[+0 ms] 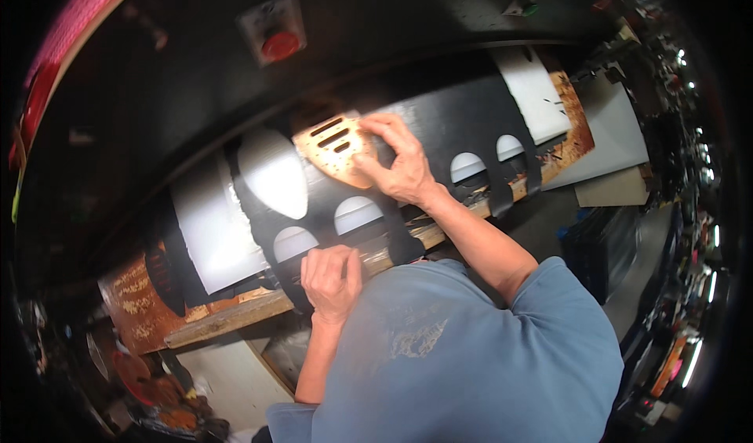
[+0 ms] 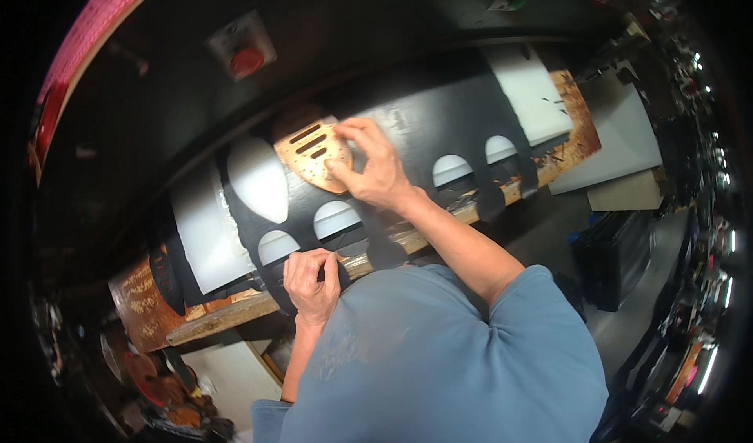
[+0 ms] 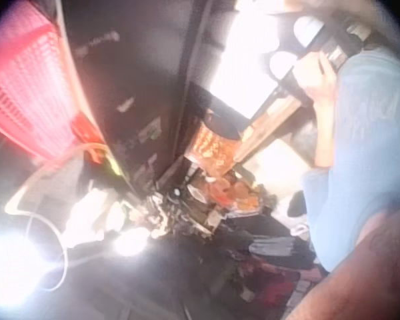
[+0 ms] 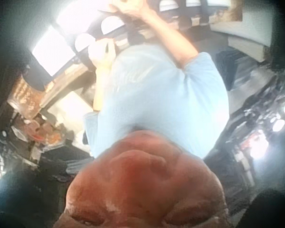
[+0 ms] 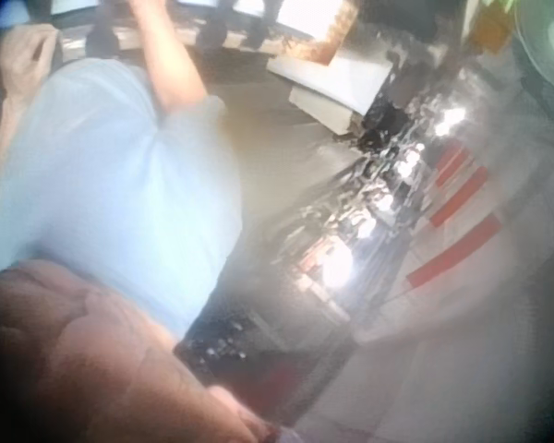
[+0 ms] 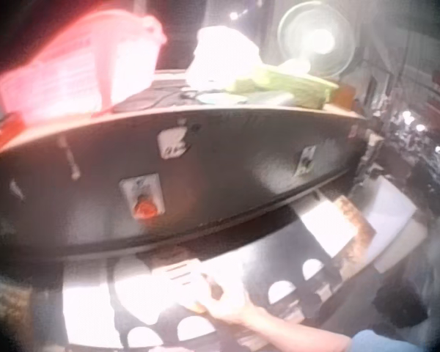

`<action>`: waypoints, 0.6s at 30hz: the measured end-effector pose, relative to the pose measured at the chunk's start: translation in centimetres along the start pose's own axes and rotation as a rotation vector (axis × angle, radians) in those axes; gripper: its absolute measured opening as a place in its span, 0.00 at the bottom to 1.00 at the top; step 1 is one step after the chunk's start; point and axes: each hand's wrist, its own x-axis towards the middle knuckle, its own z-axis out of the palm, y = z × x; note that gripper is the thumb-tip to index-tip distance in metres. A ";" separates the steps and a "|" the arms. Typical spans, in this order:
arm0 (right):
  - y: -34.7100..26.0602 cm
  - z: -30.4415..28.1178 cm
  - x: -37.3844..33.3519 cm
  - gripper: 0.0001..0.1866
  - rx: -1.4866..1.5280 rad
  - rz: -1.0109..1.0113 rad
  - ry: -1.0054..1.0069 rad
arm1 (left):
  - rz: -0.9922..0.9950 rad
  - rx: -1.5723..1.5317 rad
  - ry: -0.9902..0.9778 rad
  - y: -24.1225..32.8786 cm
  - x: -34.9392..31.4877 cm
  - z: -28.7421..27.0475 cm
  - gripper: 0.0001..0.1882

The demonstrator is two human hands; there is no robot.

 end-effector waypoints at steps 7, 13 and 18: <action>1.3 -10.2 1.2 0.10 0.210 0.160 0.401 | 0.098 0.091 0.093 -0.6 -0.8 0.8 0.07; 6.0 -23.7 5.8 0.15 0.040 0.013 0.823 | 0.137 0.157 0.135 -1.3 -1.5 1.5 0.06; 6.8 -25.3 -1.2 0.15 0.112 0.145 0.550 | 0.155 0.290 0.112 -0.1 -1.1 1.1 0.07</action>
